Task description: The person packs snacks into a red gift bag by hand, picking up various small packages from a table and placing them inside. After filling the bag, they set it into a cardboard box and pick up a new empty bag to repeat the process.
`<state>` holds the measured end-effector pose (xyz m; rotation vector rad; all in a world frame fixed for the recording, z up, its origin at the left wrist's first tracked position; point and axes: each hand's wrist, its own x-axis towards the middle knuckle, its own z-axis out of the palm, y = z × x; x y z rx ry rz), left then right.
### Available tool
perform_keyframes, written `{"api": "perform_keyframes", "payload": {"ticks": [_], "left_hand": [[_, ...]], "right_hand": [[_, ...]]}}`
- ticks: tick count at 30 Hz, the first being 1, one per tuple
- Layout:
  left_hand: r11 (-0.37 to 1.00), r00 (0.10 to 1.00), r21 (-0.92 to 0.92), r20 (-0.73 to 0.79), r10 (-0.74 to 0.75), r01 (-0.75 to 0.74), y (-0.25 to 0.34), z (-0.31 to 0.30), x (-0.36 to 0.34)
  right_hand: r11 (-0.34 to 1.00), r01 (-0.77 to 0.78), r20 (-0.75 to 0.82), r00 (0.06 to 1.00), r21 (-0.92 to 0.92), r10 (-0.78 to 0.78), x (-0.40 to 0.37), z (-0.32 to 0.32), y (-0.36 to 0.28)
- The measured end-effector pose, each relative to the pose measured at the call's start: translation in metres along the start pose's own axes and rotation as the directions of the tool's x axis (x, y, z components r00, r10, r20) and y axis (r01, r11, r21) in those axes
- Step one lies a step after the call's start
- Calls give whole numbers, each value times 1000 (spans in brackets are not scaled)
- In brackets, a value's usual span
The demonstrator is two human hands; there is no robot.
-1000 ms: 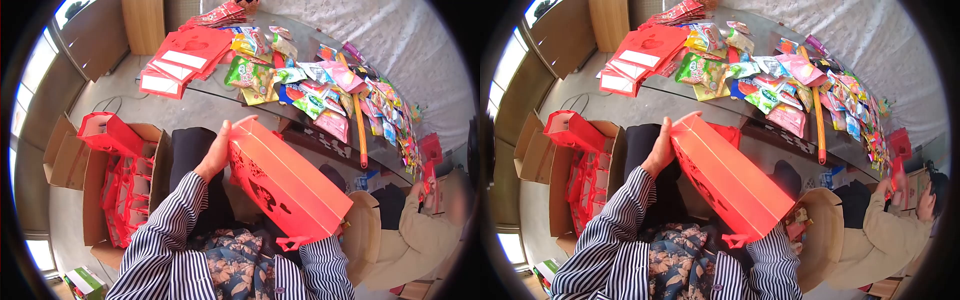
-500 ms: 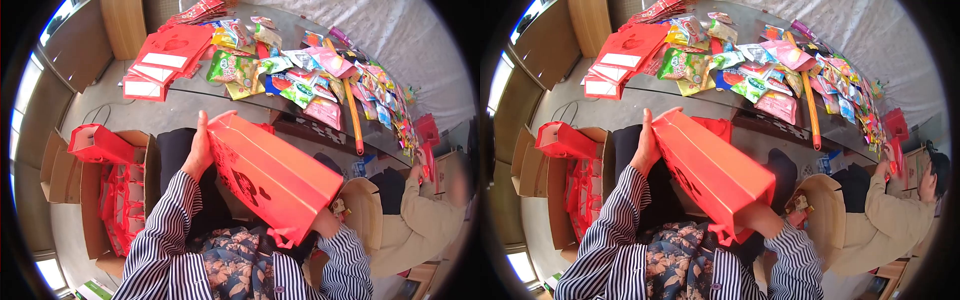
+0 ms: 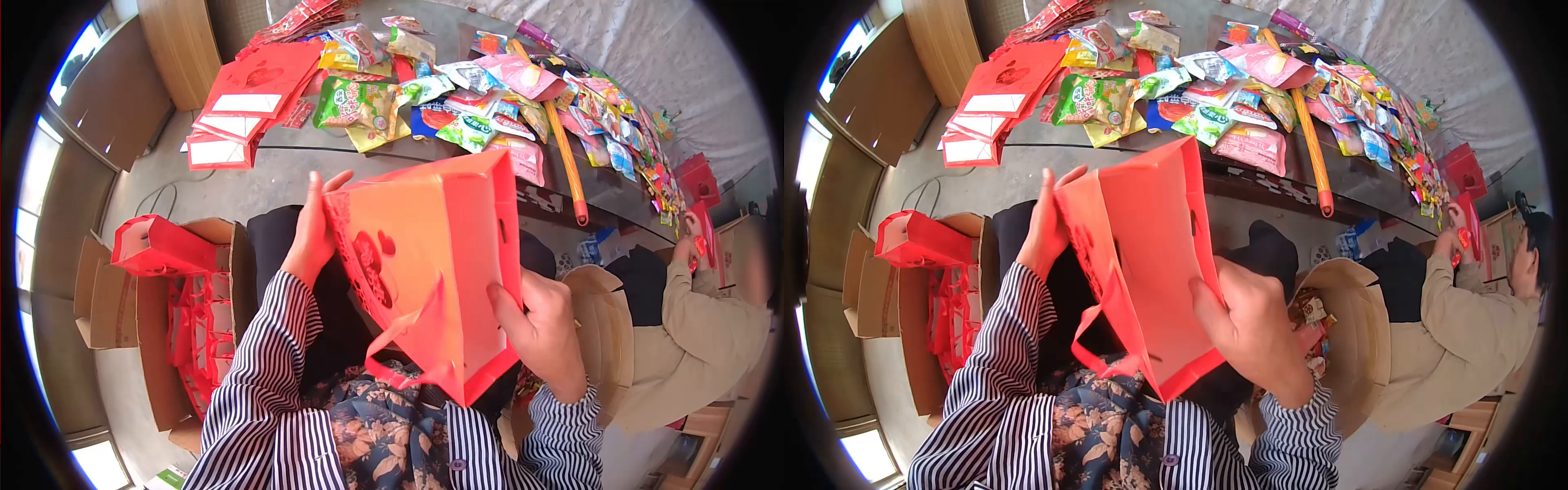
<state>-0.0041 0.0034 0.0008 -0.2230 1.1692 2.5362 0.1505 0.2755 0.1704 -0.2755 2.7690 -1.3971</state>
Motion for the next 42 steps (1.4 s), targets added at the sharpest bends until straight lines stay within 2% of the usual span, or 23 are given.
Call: {"api": "perform_keyframes", "payload": {"ticks": [2, 3, 5, 7, 9, 11, 12, 13, 15, 16, 18, 20, 24, 25, 27, 29, 33, 34, 35, 38, 41, 42], "left_hand": [[921, 966, 366, -162, 204, -134, -8, -10, 0], [824, 927, 538, -191, 323, -177, -10, -9, 0], [563, 781, 717, -42, 624, -411, -12, -5, -5], [201, 675, 845, 229, 701, -496, -2, 16, -23], [191, 644, 761, 354, 678, -620, -6, 24, -32], [110, 697, 780, 475, 537, -616, 0, 35, -49], [14, 664, 754, 570, 484, -657, 2, 39, -52], [26, 681, 738, 607, 410, -674, 5, 43, -55], [-143, 571, 638, 752, 330, -757, 5, 40, -49], [-135, 580, 627, 768, 274, -767, 6, 37, -47], [-120, 587, 607, 793, 164, -786, 8, 32, -41], [-107, 600, 619, 782, 168, -778, 2, 23, -34], [-66, 646, 667, 738, 196, -742, -8, 21, -31], [-58, 662, 684, 721, 205, -727, -10, 19, -32], [-66, 653, 678, 727, 214, -732, -10, 18, -32], [-75, 644, 672, 732, 224, -737, -9, 18, -32], [-78, 646, 676, 727, 231, -733, -8, 19, -36], [-76, 649, 679, 724, 234, -730, -8, 19, -36], [-82, 646, 679, 723, 245, -729, -9, 19, -35], [-83, 650, 688, 713, 262, -721, -13, 17, -33], [-70, 664, 701, 698, 269, -709, -12, 19, -33], [-69, 666, 704, 694, 273, -707, -13, 20, -32]], "right_hand": [[999, -45, -40, 998, 28, 46, 9, 8, 9], [999, -27, -62, 998, -47, 24, 15, 14, 17], [997, -54, -51, 997, -53, 51, 28, 30, 45], [998, -52, -31, 998, -35, 51, 40, 47, 69], [999, -49, -23, 999, -21, 48, 54, 65, 92], [996, -72, 1, 997, -46, 72, 66, 77, 104], [996, -70, -3, 998, -64, 70, 71, 81, 106], [994, -79, -2, 997, -70, 79, 75, 84, 108], [992, -92, -1, 996, -89, 93, 80, 88, 111], [993, -110, 29, 993, -49, 112, 82, 88, 110], [992, -86, 43, 995, -94, 91, 85, 89, 110], [995, -48, 45, 998, -90, 52, 85, 88, 111], [990, -138, 136, 982, 26, 133, 89, 76, 108], [996, -81, 83, 994, 49, 76, 91, 74, 113], [992, -107, 64, 993, 61, 103, 100, 57, 109], [994, -27, -82, 996, 107, 36, 111, 46, 113], [997, 61, -224, 972, -47, -70, 146, 17, 122], [979, 130, -242, 956, -159, -166, 159, 11, 131], [943, 195, -249, 932, -270, -264, 173, 4, 138], [897, 173, -193, 943, -407, -270, 204, -12, 128], [726, 265, -189, 858, -634, -478, 246, -12, 152], [785, 187, -174, 920, -591, -350, 254, -13, 146]]}}
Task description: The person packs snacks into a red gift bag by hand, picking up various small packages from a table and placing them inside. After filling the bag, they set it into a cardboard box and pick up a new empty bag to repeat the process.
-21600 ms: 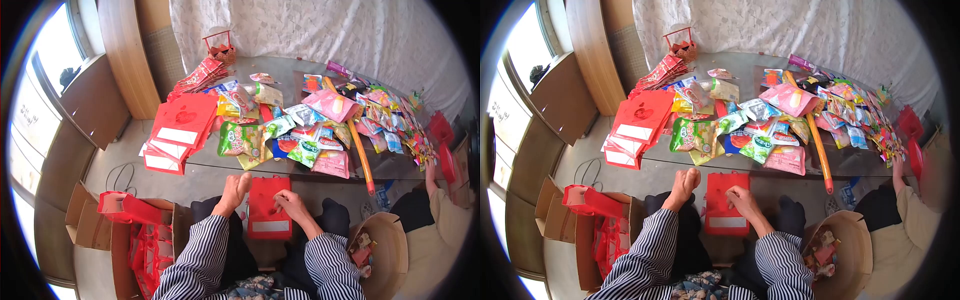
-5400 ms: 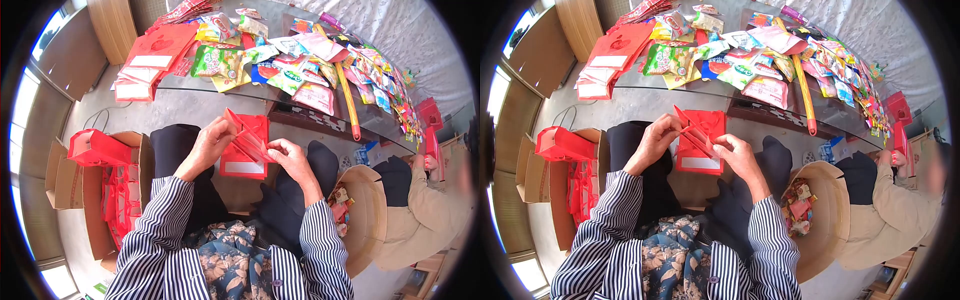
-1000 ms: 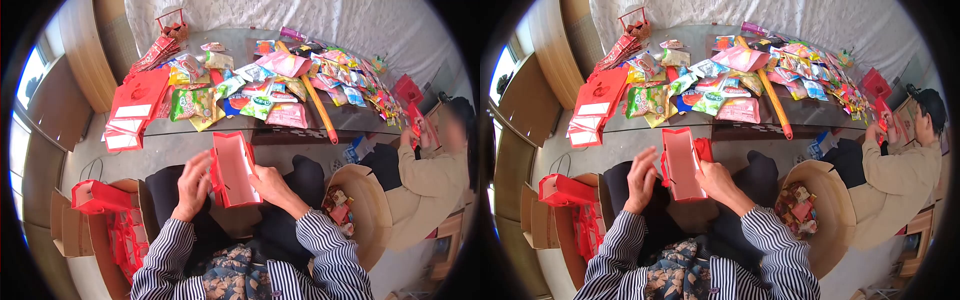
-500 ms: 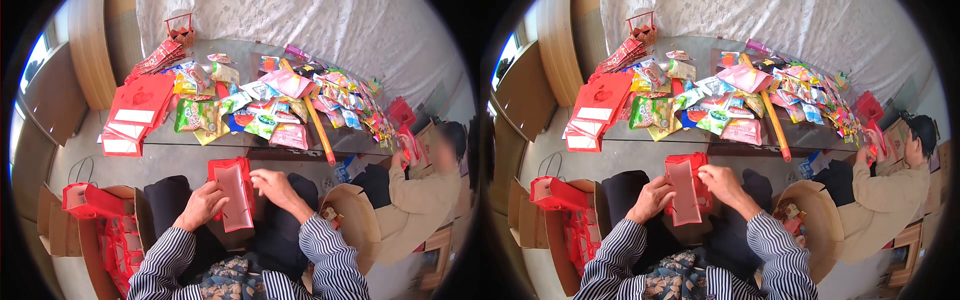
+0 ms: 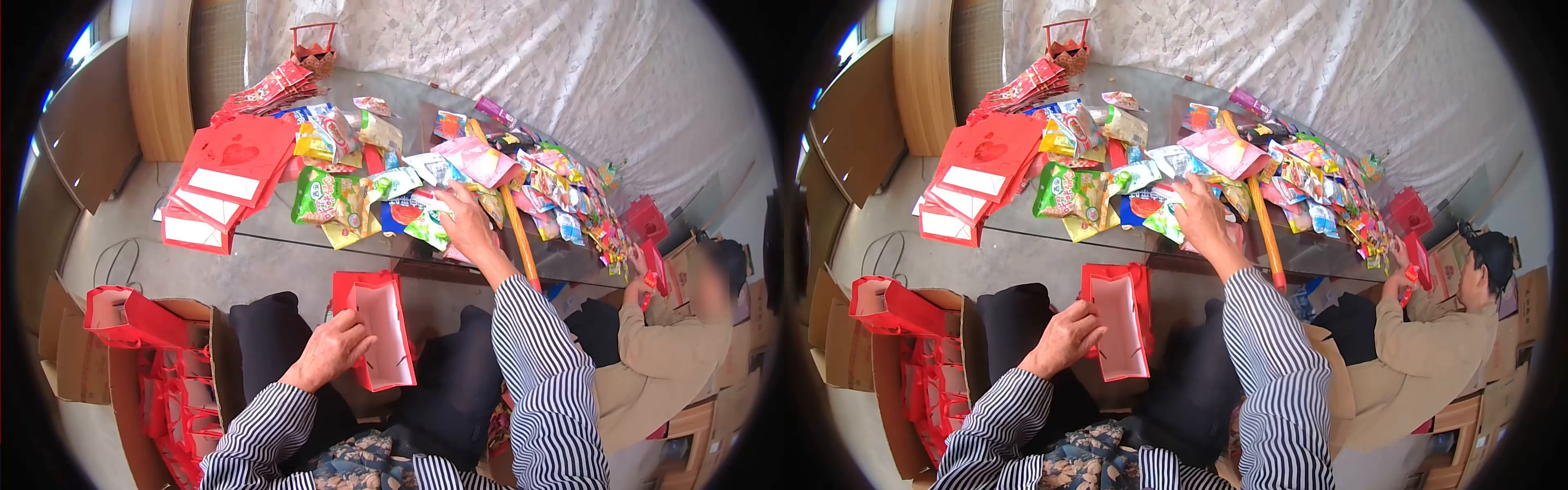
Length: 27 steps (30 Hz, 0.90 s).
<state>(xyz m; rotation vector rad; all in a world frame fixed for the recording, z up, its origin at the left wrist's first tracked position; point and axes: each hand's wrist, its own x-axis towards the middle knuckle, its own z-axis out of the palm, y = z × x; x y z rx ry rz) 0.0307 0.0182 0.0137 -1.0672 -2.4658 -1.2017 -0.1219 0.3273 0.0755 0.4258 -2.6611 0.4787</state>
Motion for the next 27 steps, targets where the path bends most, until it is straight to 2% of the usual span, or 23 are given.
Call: {"api": "perform_keyframes", "payload": {"ticks": [3, 4, 7, 8, 11, 12, 15, 16, 19, 20, 21, 23, 27], "left_hand": [[1000, 999, -2, -32, -5, 5, -1, 1, 2], [1000, 999, -3, -45, -5, 5, -1, 1, 2], [1000, 999, -20, -44, -22, 21, -3, 1, 1], [1000, 999, -16, -48, -25, 24, -2, 0, 2], [999, 998, -10, -54, -35, 35, -1, 1, 2], [999, 998, -6, -57, -36, 36, -1, 0, 4], [999, 998, 1, -57, -34, 34, 0, 1, 4], [999, 998, 3, -60, -33, 33, 0, 2, 4], [999, 997, -3, -66, -44, 44, -4, 7, 0], [1000, 997, -8, -80, -8, 7, -1, 4, 2], [1000, 997, 3, -78, -10, 10, -1, 3, 3], [1000, 998, 16, -64, -24, 25, -2, 6, -2], [1000, 995, -6, -99, -14, 14, -3, 6, -4]], "right_hand": [[978, 23, 26, 999, -210, -18, 22, 17, 7], [973, 11, 86, 996, -231, 9, 26, 21, 9], [958, -38, 114, 991, -284, 73, 39, 32, 15], [968, -55, 53, 996, -243, 70, 44, 35, 18], [977, -211, -13, 977, 43, 212, 56, 26, 26], [988, -120, -144, 981, 96, 133, 59, 20, 27], [918, -155, -203, 949, 364, 241, 58, -6, 30], [835, -127, -245, 923, 535, 297, 58, -10, 26], [538, -340, 63, 882, 772, 467, 36, -47, -3], [535, -249, 11, 913, 808, 408, 27, -52, -12], [515, -283, 58, 910, 809, 410, 18, -60, -20], [381, -270, 110, 914, 884, 391, -5, -68, -33], [291, -358, 268, 913, 887, 307, -56, -86, -74]]}}
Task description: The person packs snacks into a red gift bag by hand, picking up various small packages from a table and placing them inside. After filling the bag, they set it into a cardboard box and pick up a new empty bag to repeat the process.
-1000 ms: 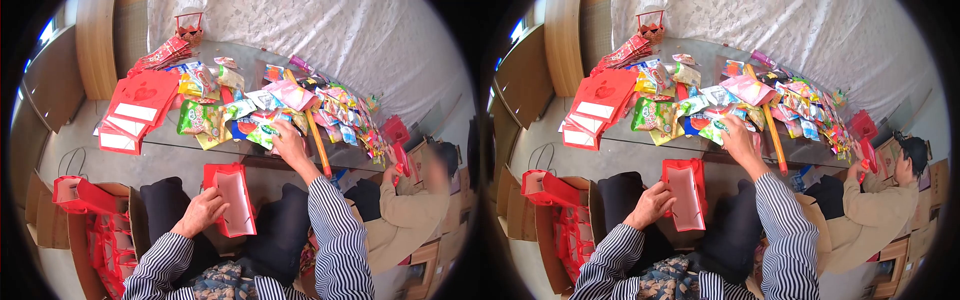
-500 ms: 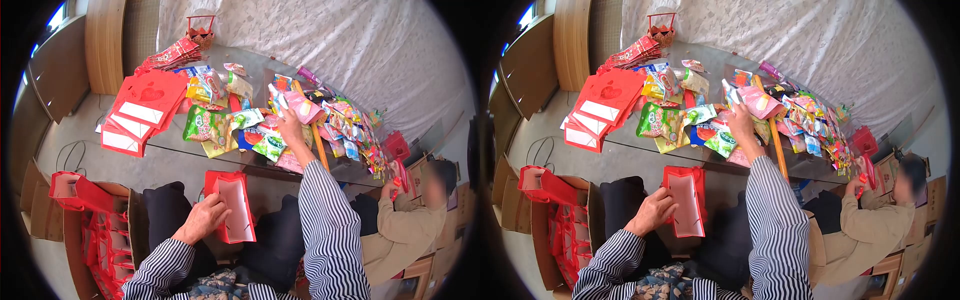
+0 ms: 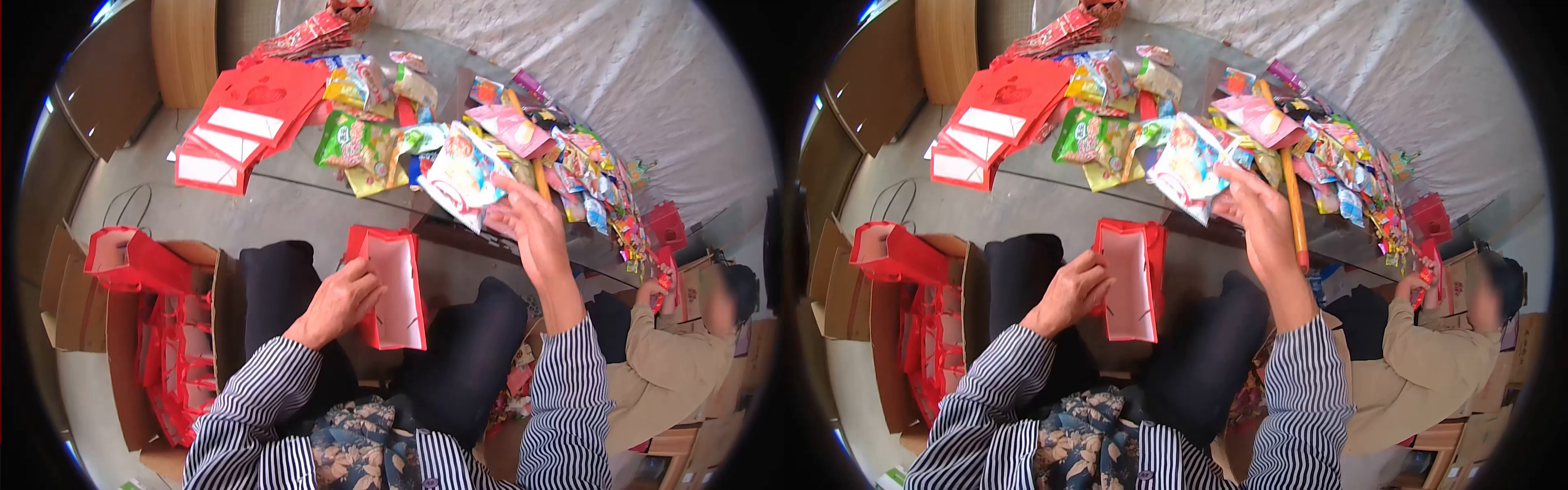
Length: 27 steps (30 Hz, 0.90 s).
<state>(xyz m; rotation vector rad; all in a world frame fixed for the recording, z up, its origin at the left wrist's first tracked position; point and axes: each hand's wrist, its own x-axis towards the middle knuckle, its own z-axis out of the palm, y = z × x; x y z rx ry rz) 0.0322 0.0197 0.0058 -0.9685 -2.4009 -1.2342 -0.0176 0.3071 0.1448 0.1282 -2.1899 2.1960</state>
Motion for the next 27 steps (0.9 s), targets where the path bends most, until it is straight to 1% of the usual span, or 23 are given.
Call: {"api": "perform_keyframes", "payload": {"ticks": [2, 4, 5, 8, 9, 12, 13, 15, 17, 18, 19, 21, 22, 23, 26, 27], "left_hand": [[1000, 1000, -16, 3, -15, 16, 0, -1, -1], [1000, 1000, -15, -4, -11, 11, -1, -1, 0], [1000, 1000, -12, 0, -19, 19, 0, -1, 0], [999, 1000, -32, -14, -3, 3, -1, 0, -1], [1000, 1000, -21, -6, -18, 18, 0, 0, -2], [999, 999, -13, -10, -33, 33, 1, 2, -1], [999, 999, -26, -27, -25, 24, 1, 4, -1], [999, 999, -38, -30, -18, 17, 1, 7, -3], [1000, 1000, -28, -5, -9, 9, 3, 6, -2], [1000, 1000, -25, -10, -6, 6, 3, 6, -2], [1000, 1000, -22, -16, -4, 4, 3, 6, -3], [1000, 1000, -19, -23, -6, 6, 2, 6, -3], [1000, 1000, -18, -21, -13, 12, 2, 5, -3], [1000, 1000, -16, -19, -19, 19, 2, 5, -4], [999, 999, -11, -18, -40, 40, 2, 3, -5], [999, 999, -15, -9, -41, 41, 1, 3, -6]], "right_hand": [[998, -60, 64, 996, -18, 61, -29, 11, 3], [986, -110, 94, 988, -125, 122, -52, 23, 9], [974, -56, 152, 984, -220, 91, -60, 26, 12], [948, -33, 214, 971, -318, 105, -79, 44, 20], [932, -44, 210, 970, -359, 126, -83, 50, 21], [778, 96, 325, 935, -620, 143, -84, 65, 31], [753, 145, 347, 931, -642, 117, -82, 74, 36], [588, 393, 550, 828, -707, 107, -73, 79, 61], [479, 448, 616, 735, -755, 284, -59, 88, 88], [452, 382, 575, 688, -806, 442, -52, 95, 101], [413, 321, 518, 620, -853, 589, -47, 101, 114], [354, 225, 417, 572, -908, 706, -41, 110, 149], [320, 180, 365, 539, -930, 759, -38, 116, 152], [318, 117, 332, 496, -941, 802, -35, 118, 152], [345, 278, 443, 556, -896, 703, -33, 117, 192], [405, 102, 390, 553, -909, 736, -34, 119, 185]]}}
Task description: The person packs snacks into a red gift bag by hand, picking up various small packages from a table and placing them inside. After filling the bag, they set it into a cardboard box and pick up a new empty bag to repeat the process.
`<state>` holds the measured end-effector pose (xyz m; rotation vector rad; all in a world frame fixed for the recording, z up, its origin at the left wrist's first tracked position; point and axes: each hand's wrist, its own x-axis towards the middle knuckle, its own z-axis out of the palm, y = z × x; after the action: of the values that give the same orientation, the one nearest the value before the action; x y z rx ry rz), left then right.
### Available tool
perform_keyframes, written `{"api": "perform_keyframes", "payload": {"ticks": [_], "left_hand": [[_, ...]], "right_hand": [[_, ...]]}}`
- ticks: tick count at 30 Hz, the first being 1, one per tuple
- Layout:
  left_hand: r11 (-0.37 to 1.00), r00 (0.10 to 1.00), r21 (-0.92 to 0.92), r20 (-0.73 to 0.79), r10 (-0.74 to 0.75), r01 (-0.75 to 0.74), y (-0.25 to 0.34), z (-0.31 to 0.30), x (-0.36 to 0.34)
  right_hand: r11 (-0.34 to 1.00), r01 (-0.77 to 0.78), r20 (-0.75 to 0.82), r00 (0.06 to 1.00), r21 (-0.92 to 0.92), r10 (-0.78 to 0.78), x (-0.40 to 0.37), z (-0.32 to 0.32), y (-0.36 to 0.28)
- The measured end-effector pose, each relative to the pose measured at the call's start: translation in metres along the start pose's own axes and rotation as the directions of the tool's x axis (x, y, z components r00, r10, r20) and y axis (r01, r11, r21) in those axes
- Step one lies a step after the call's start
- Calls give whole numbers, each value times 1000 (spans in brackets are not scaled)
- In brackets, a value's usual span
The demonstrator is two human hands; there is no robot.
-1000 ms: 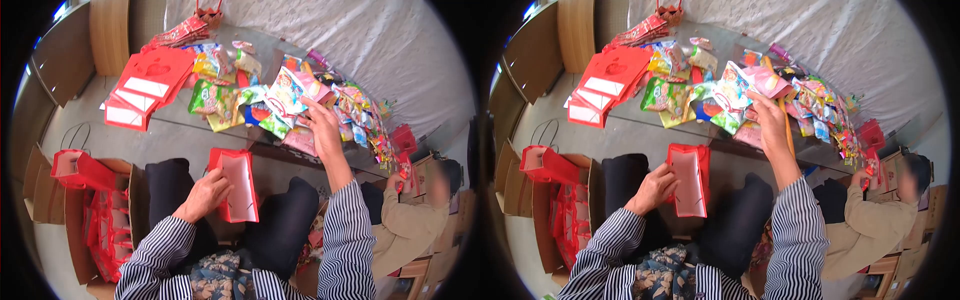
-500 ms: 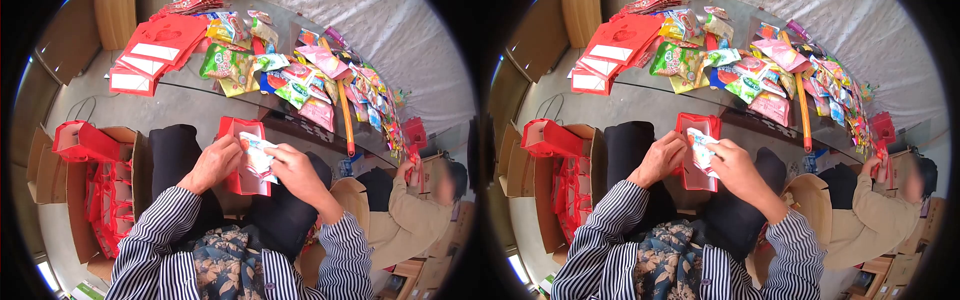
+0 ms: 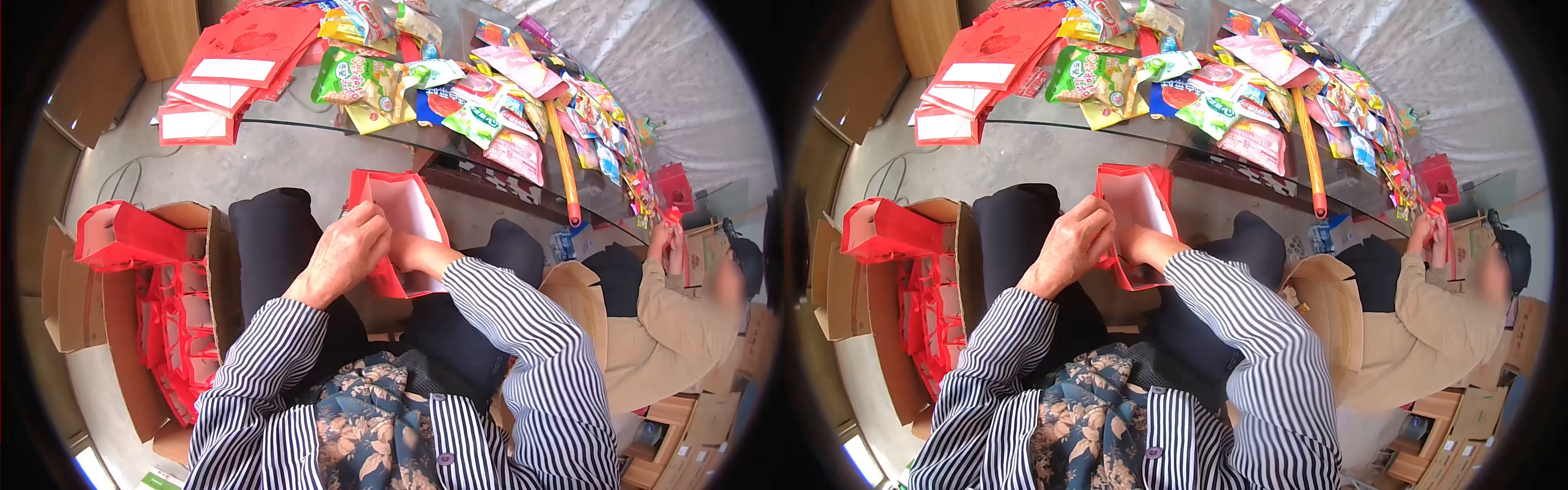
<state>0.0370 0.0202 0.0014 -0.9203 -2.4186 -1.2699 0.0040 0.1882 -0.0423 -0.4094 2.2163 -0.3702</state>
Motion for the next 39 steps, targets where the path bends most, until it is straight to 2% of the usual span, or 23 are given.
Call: {"api": "perform_keyframes", "payload": {"ticks": [4, 6, 8, 9, 10, 11, 13, 16, 17, 19, 21, 22, 23, 25, 28, 31, 35, 39], "left_hand": [[1000, 1000, -8, 24, -3, 3, 1, -2, -3], [1000, 1000, -5, 22, 1, -1, 0, -4, 1], [1000, 1000, -3, 21, 4, -4, 0, -5, -1], [1000, 1000, -6, 18, 7, -7, -1, -5, -1], [1000, 1000, -9, 15, 11, -11, -1, -5, -2], [1000, 1000, -13, 12, 16, -16, -2, -5, -2], [1000, 1000, -15, 13, -9, 9, 0, -6, -2], [999, 1000, -24, 19, -24, 25, 0, -9, -3], [1000, 1000, -23, 22, -19, 20, 0, -10, -3], [999, 999, -27, 30, -22, 23, 0, -9, -3], [999, 999, -28, 28, -27, 28, 2, -9, -1], [999, 999, -34, 25, -25, 25, 2, -9, 0], [999, 1000, -38, 21, -21, 22, 2, -8, -1], [999, 1000, -37, 23, 7, -6, 4, -10, 2], [999, 1000, -45, 19, -1, 2, 5, -9, 3], [999, 1000, -38, 18, -16, 17, 4, -7, 3], [1000, 1000, -14, 6, -11, 11, 3, -8, 4], [1000, 1000, -16, -6, -8, 8, 3, -5, 2]], "right_hand": [[991, -131, 94, 987, -3, 131, 29, 31, 36], [996, 16, 3, 1000, -86, -16, 48, 51, 57], [955, 193, -132, 965, -223, -226, 63, 67, 76], [974, 193, -139, 968, -119, -209, 34, 43, 44], [973, 156, -89, 981, -169, -173, 17, 26, 29], [1000, 19, -201, 979, -21, -23, -9, 12, 5], [999, 33, -77, 996, -26, -35, -61, -33, -33], [940, 322, -218, 931, 114, -292, -86, -51, -17], [893, 390, -313, 897, 224, -314, -99, -58, -16], [869, 469, -554, 770, 156, -316, -118, -78, -11], [909, 407, -735, 643, 91, -215, -112, -87, 18], [938, 320, -818, 499, -130, -284, -112, -95, 30], [966, 215, -847, 478, -144, -232, -110, -100, 43], [970, 61, -899, 364, -237, -243, -101, -109, 63], [937, -161, -919, 304, -311, -253, -83, -122, 80], [901, -268, -909, 339, -341, -243, -68, -132, 84], [856, -319, -890, 347, -408, -295, -61, -143, 89], [845, -283, -889, 205, -454, -409, -71, -161, 90]]}}
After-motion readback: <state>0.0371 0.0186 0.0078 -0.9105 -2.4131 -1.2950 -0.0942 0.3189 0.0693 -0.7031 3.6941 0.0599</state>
